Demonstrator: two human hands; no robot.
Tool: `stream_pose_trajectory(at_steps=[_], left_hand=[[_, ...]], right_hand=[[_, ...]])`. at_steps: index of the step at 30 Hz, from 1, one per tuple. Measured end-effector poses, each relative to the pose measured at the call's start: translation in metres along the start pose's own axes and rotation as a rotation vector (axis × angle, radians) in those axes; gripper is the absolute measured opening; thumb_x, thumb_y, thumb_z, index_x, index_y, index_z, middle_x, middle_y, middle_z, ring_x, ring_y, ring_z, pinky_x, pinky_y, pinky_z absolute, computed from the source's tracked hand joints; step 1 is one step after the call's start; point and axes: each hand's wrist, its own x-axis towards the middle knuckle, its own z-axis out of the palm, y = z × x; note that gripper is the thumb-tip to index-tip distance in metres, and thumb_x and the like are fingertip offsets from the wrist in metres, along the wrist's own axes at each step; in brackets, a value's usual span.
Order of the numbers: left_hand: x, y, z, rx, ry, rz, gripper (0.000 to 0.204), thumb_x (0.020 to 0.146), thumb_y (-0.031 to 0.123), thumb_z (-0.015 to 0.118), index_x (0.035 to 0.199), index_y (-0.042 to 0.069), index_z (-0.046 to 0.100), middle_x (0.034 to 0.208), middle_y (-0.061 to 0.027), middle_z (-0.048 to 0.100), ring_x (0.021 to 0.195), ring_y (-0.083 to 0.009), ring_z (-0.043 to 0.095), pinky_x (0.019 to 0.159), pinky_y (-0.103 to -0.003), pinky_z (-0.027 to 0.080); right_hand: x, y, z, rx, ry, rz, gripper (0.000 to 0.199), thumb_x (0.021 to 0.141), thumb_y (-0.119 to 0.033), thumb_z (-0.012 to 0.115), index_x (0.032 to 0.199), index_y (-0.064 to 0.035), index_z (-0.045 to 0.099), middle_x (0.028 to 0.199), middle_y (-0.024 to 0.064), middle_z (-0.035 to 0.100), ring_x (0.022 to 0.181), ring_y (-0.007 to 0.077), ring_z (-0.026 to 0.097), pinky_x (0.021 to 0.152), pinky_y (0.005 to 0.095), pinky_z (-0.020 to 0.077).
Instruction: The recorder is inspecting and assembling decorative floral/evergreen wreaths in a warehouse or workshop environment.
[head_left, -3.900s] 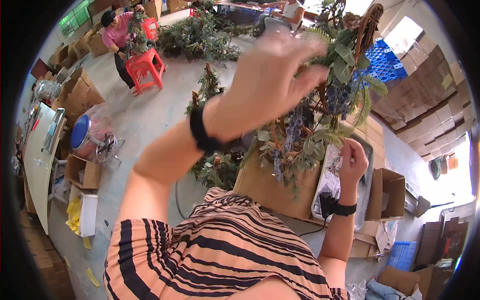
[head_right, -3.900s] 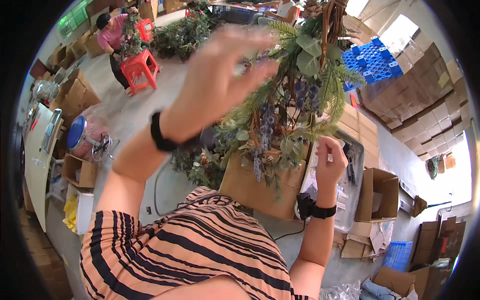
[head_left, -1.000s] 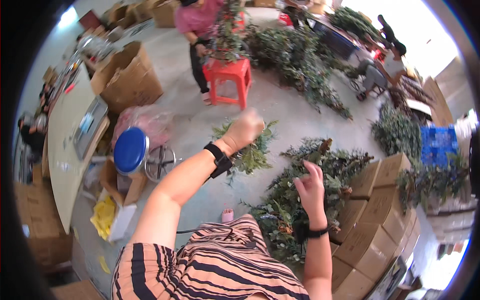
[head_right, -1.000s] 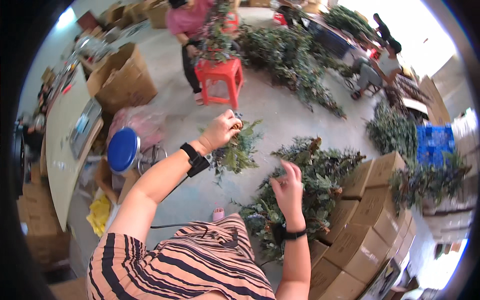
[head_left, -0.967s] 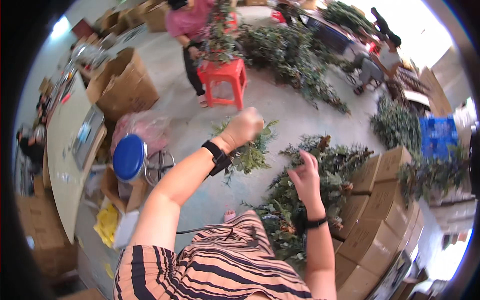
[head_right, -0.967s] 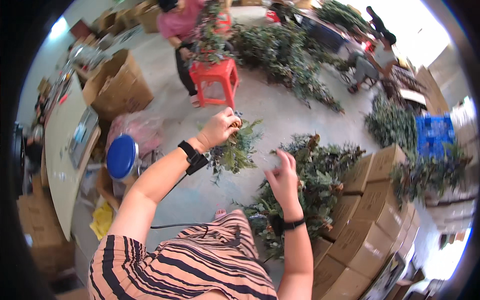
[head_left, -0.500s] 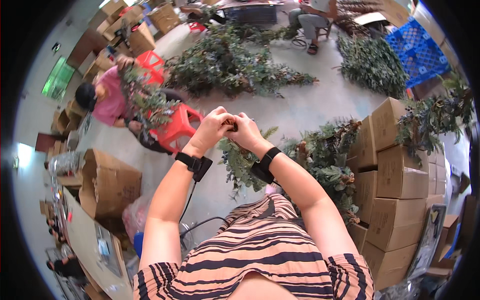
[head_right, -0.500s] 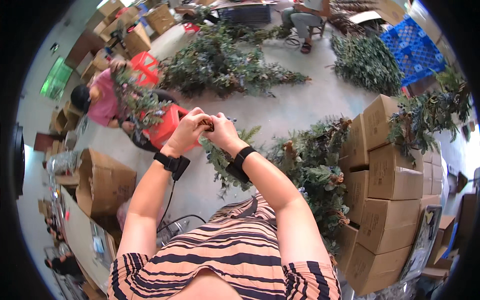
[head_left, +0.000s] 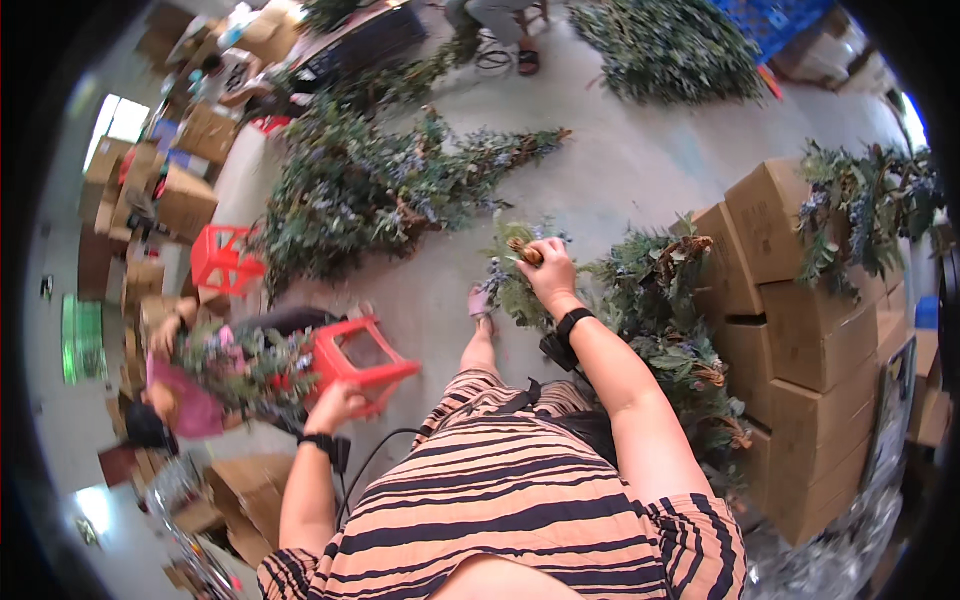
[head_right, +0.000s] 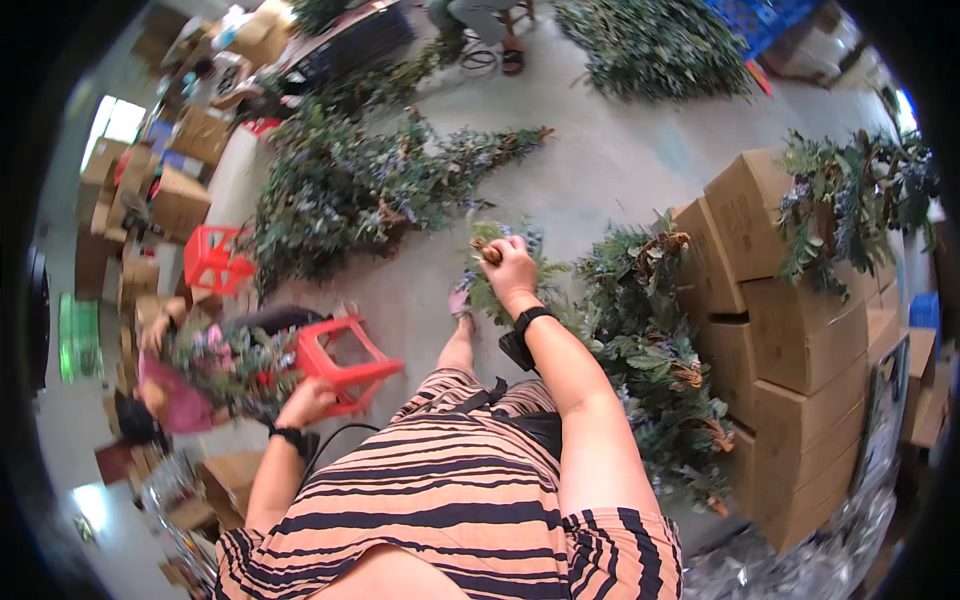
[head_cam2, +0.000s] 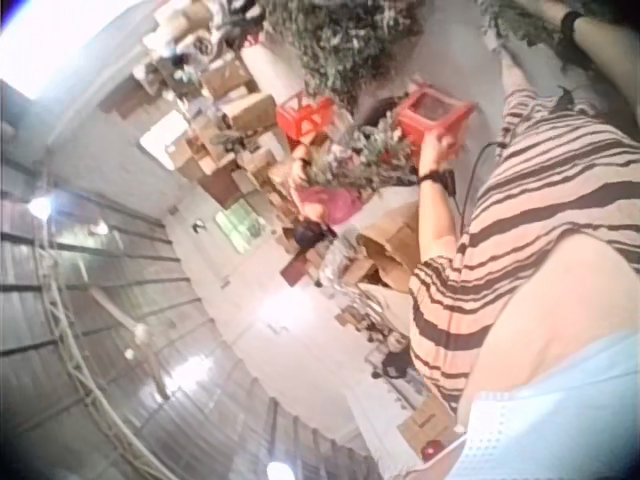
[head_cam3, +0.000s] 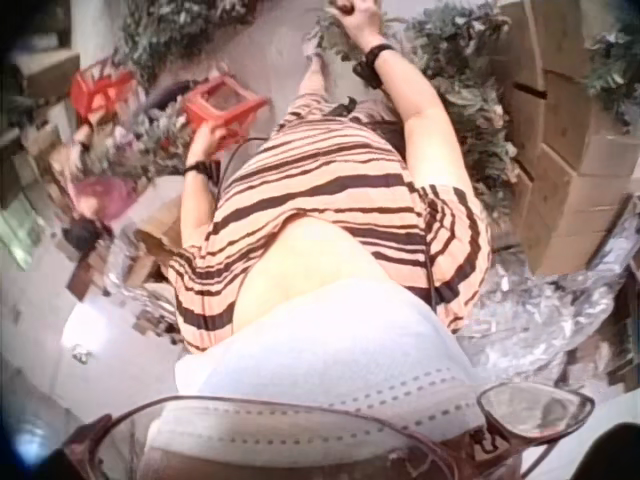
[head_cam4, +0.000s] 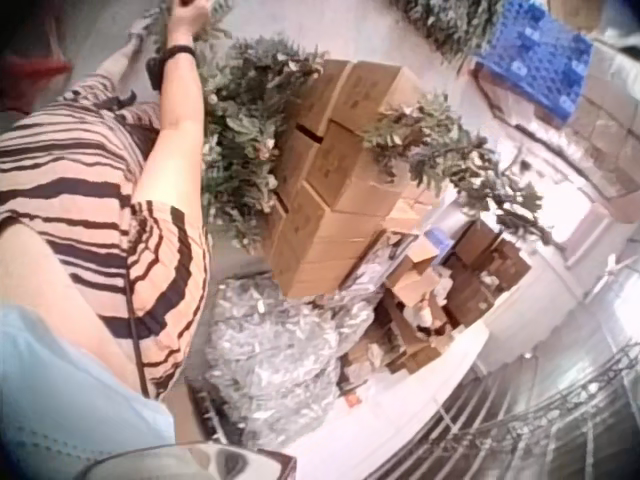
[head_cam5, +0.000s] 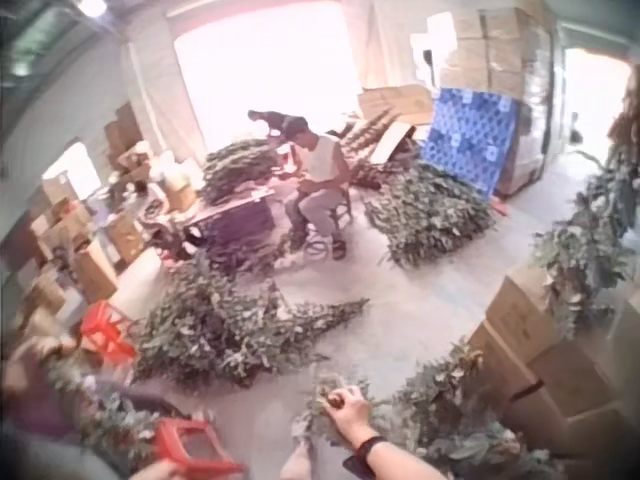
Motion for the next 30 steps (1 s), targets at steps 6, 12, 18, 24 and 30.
stream_pose_trajectory(at_steps=[6,12,18,24,30], left_hand=[[0.045,-0.126,-0.044,-0.468,-0.165,-0.527,0.027,0.082,0.023,0.064,0.097,0.001,0.067,0.078,-0.0089,0.066,0.068,-0.0159,0.061,0.061,-0.032,0.048],[0.183,-0.191,-0.210,-0.018,0.091,-0.134,0.023,0.088,0.020,0.058,0.096,0.001,0.067,0.072,-0.0040,0.063,0.060,-0.0124,0.057,0.053,-0.027,0.045],[0.378,0.030,-0.306,-0.301,0.236,0.012,0.029,0.087,0.020,0.062,0.110,0.002,0.064,0.082,-0.0019,0.064,0.065,-0.0099,0.057,0.059,-0.025,0.047],[0.497,0.240,-0.298,0.268,-0.136,0.493,0.028,0.077,0.012,0.070,0.101,-0.002,0.066,0.090,-0.0128,0.069,0.083,-0.0196,0.065,0.076,-0.031,0.051],[0.613,0.390,-0.323,0.389,-0.359,0.476,0.031,0.076,0.022,0.070,0.097,-0.001,0.069,0.084,-0.0170,0.069,0.080,-0.0250,0.067,0.074,-0.034,0.052]], right_hand=[[-0.020,0.153,0.035,-0.155,0.358,0.580,0.034,0.066,-0.014,0.080,0.098,-0.0118,0.068,0.102,0.0088,0.056,0.093,0.0302,0.059,0.081,0.0406,0.0494],[0.017,0.103,0.040,-0.165,0.615,0.728,0.033,0.067,-0.014,0.081,0.098,-0.0100,0.067,0.100,0.0077,0.056,0.090,0.0295,0.059,0.078,0.0403,0.0492],[0.050,0.093,0.006,-0.310,0.526,0.835,0.021,0.074,-0.022,0.073,0.089,-0.0125,0.060,0.094,0.0130,0.054,0.083,0.0359,0.058,0.071,0.0462,0.0483],[0.063,0.122,-0.008,-0.143,-0.189,0.892,0.054,0.067,-0.034,0.075,0.108,-0.0114,0.049,0.103,0.0181,0.059,0.094,0.0390,0.060,0.078,0.0475,0.0499],[0.085,0.157,-0.033,0.328,-0.609,1.075,0.069,0.067,-0.030,0.080,0.125,-0.0062,0.053,0.110,0.0122,0.064,0.097,0.0242,0.062,0.075,0.0359,0.0515]])
